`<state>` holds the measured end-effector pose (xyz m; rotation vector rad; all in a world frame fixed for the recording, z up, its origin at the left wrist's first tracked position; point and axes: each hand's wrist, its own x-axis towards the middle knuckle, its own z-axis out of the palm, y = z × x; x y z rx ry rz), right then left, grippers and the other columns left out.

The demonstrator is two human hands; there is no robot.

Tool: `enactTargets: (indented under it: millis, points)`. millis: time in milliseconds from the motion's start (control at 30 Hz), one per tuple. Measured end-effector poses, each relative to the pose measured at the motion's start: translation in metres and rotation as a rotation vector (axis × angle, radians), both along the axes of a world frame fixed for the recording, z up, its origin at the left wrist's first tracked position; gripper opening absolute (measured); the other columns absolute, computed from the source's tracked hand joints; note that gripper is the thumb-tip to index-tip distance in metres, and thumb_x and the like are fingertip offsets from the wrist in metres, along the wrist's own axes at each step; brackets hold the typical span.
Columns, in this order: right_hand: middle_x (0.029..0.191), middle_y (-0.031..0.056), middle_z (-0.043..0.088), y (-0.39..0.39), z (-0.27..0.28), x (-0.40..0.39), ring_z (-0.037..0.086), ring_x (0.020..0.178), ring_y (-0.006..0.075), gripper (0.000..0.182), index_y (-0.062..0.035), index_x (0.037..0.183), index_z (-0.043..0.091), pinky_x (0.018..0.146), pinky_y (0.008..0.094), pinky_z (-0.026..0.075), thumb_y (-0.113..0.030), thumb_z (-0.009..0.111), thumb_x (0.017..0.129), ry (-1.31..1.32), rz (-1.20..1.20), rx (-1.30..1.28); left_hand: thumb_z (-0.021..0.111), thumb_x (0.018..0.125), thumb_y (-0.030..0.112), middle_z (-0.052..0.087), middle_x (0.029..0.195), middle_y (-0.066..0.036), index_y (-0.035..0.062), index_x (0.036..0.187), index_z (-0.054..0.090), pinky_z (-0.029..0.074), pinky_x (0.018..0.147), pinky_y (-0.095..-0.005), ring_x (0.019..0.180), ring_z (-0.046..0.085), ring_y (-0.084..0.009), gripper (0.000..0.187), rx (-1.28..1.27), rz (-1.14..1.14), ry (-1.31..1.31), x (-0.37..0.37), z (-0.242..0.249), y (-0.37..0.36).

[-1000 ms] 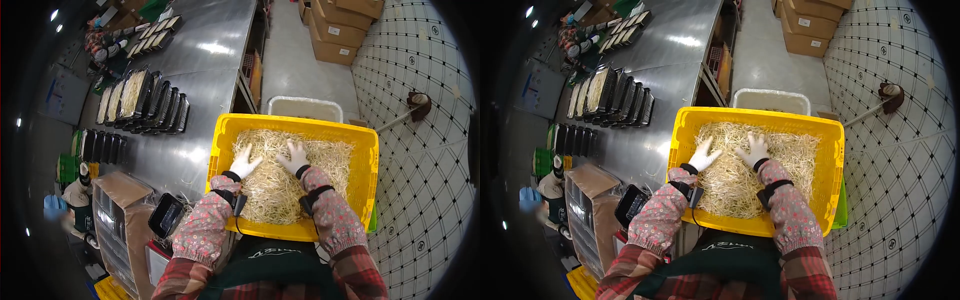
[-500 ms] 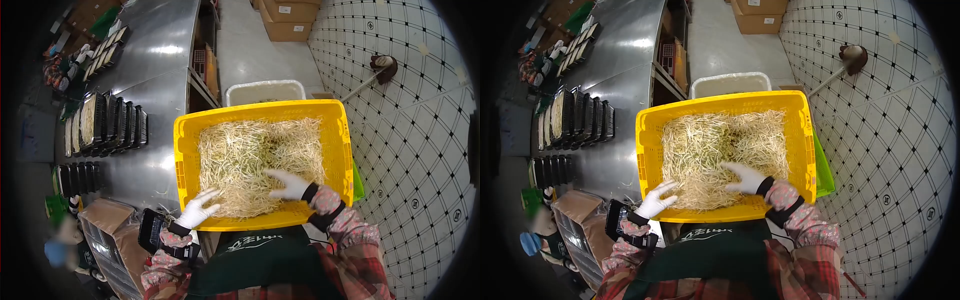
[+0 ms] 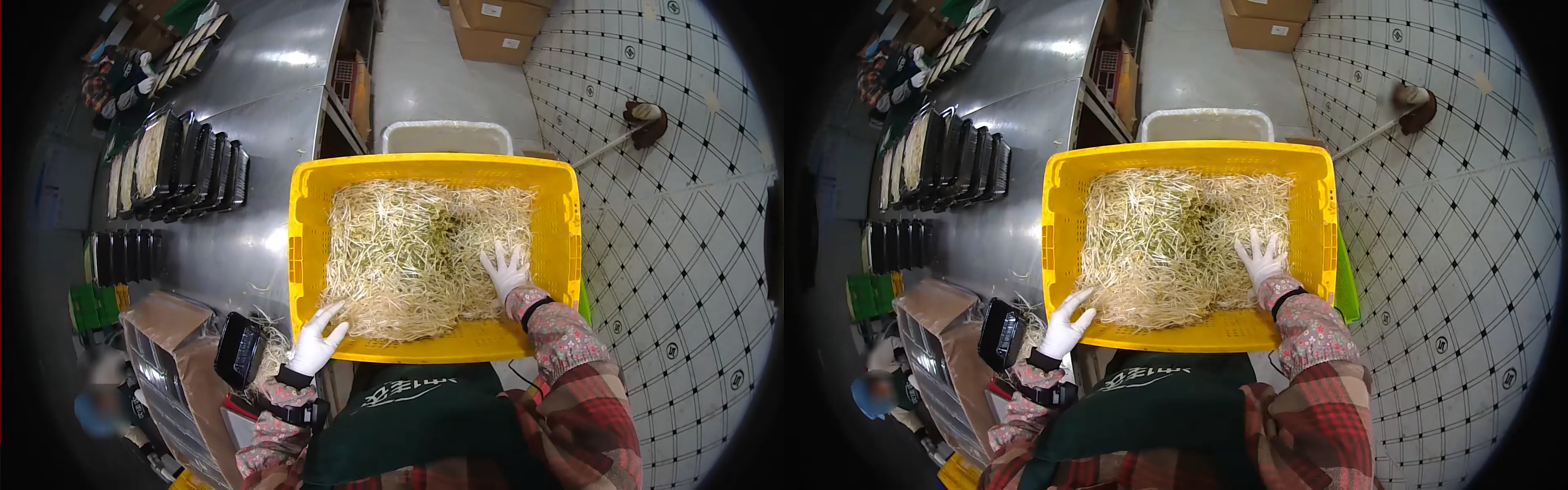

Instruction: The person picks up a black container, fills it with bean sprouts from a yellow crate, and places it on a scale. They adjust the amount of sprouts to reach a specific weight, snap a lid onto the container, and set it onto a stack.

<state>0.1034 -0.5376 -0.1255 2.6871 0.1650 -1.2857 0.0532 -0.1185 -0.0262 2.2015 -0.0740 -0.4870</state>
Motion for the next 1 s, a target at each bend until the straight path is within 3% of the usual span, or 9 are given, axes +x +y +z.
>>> enactTargets:
  millis: [100, 200, 233, 367, 467, 600, 633, 767, 1000]
  points:
    - [0.163, 0.0133, -0.004, -0.007, -0.01, -0.001, 0.016, 0.142, 0.0545, 0.107, -0.0366, 0.155, 0.013, 0.098, 0.0593, 0.045, 0.005, 0.067, 0.072, -0.049, -0.047, 0.07, 0.068, 0.089, 0.015, 0.061, 0.126, -0.018, 0.0038, 0.13, 0.058, 0.041, 0.104, -0.0345, 0.12, 0.057, -0.0296, 0.043, 0.009, 0.054, -0.023, -0.007, 0.001, 0.002]
    - [0.16, 0.0154, 0.012, -0.051, -0.047, 0.004, 0.023, 0.14, 0.0528, 0.101, -0.0261, 0.154, 0.02, 0.104, 0.0533, 0.043, 0.001, 0.068, 0.07, -0.091, -0.05, 0.254, 0.067, 0.089, 0.014, 0.062, 0.123, -0.017, 0.0034, 0.127, 0.06, 0.043, 0.102, -0.0344, 0.117, 0.058, -0.0293, 0.039, 0.009, 0.109, -0.028, -0.012, 0.0, 0.004]
    - [0.15, 0.0141, 0.034, -0.058, -0.039, 0.007, 0.039, 0.134, 0.0425, 0.085, -0.0213, 0.145, 0.04, 0.103, 0.0464, 0.045, 0.01, 0.06, 0.069, -0.215, -0.136, 0.33, 0.067, 0.09, 0.013, 0.063, 0.122, -0.017, 0.0032, 0.126, 0.061, 0.043, 0.101, -0.0345, 0.116, 0.058, -0.0292, 0.038, 0.006, 0.125, -0.027, -0.012, 0.0, 0.004]
    - [0.133, 0.0127, 0.052, -0.048, -0.02, 0.009, 0.057, 0.115, 0.0317, 0.062, -0.0163, 0.128, 0.057, 0.098, 0.0364, 0.048, 0.008, 0.057, 0.071, -0.273, -0.202, 0.583, 0.066, 0.09, 0.012, 0.066, 0.114, -0.017, 0.0035, 0.12, 0.065, 0.047, 0.096, -0.0342, 0.109, 0.063, -0.0293, 0.032, 0.022, 0.17, -0.096, -0.013, -0.006, 0.0]
    - [0.144, 0.0132, 0.043, -0.009, -0.008, -0.01, 0.049, 0.125, 0.0334, 0.066, -0.0142, 0.138, 0.049, 0.099, 0.0386, 0.048, -0.006, 0.066, 0.075, -0.28, 0.111, 0.719, 0.066, 0.089, 0.011, 0.069, 0.106, -0.014, 0.0054, 0.113, 0.069, 0.051, 0.089, -0.0342, 0.1, 0.067, -0.0291, 0.025, 0.091, 0.164, -0.242, -0.017, -0.019, -0.003]
    - [0.16, 0.0151, 0.018, 0.025, 0.011, -0.012, 0.019, 0.145, 0.0429, 0.094, -0.0228, 0.153, 0.027, 0.104, 0.0675, 0.031, -0.034, 0.078, 0.074, -0.033, 0.75, 0.291, 0.068, 0.086, 0.01, 0.071, 0.097, -0.011, 0.0086, 0.104, 0.071, 0.054, 0.08, -0.0351, 0.088, 0.069, -0.0282, 0.019, 0.2, 0.082, -0.413, -0.019, -0.021, -0.012]
    - [0.162, 0.0102, 0.015, 0.025, -0.01, -0.017, 0.011, 0.147, 0.0429, 0.084, -0.0257, 0.153, 0.028, 0.101, 0.0748, 0.025, -0.034, 0.072, 0.082, -0.013, 0.814, 0.25, 0.068, 0.085, 0.009, 0.071, 0.095, -0.011, 0.0091, 0.103, 0.071, 0.055, 0.078, -0.0352, 0.087, 0.069, -0.028, 0.018, 0.213, 0.093, -0.435, -0.019, -0.024, -0.012]
    - [0.16, 0.0034, 0.022, 0.025, -0.048, -0.033, 0.014, 0.146, 0.0417, 0.055, -0.0288, 0.149, 0.036, 0.1, 0.0727, 0.029, -0.024, 0.05, 0.096, -0.108, 0.874, 0.177, 0.068, 0.084, 0.009, 0.071, 0.094, -0.01, 0.0098, 0.099, 0.071, 0.054, 0.075, -0.0353, 0.084, 0.069, -0.0271, 0.016, 0.233, 0.108, -0.474, -0.02, -0.025, -0.014]
    - [0.142, 0.0063, 0.043, 0.007, -0.036, -0.005, 0.038, 0.134, 0.0347, 0.035, -0.0215, 0.117, 0.063, 0.089, 0.0544, 0.049, -0.013, 0.062, 0.082, -0.045, 0.49, 0.266, 0.067, 0.084, 0.009, 0.072, 0.091, -0.009, 0.0092, 0.097, 0.072, 0.054, 0.074, -0.0347, 0.082, 0.069, -0.026, 0.014, 0.262, 0.131, -0.501, -0.022, -0.025, -0.014]
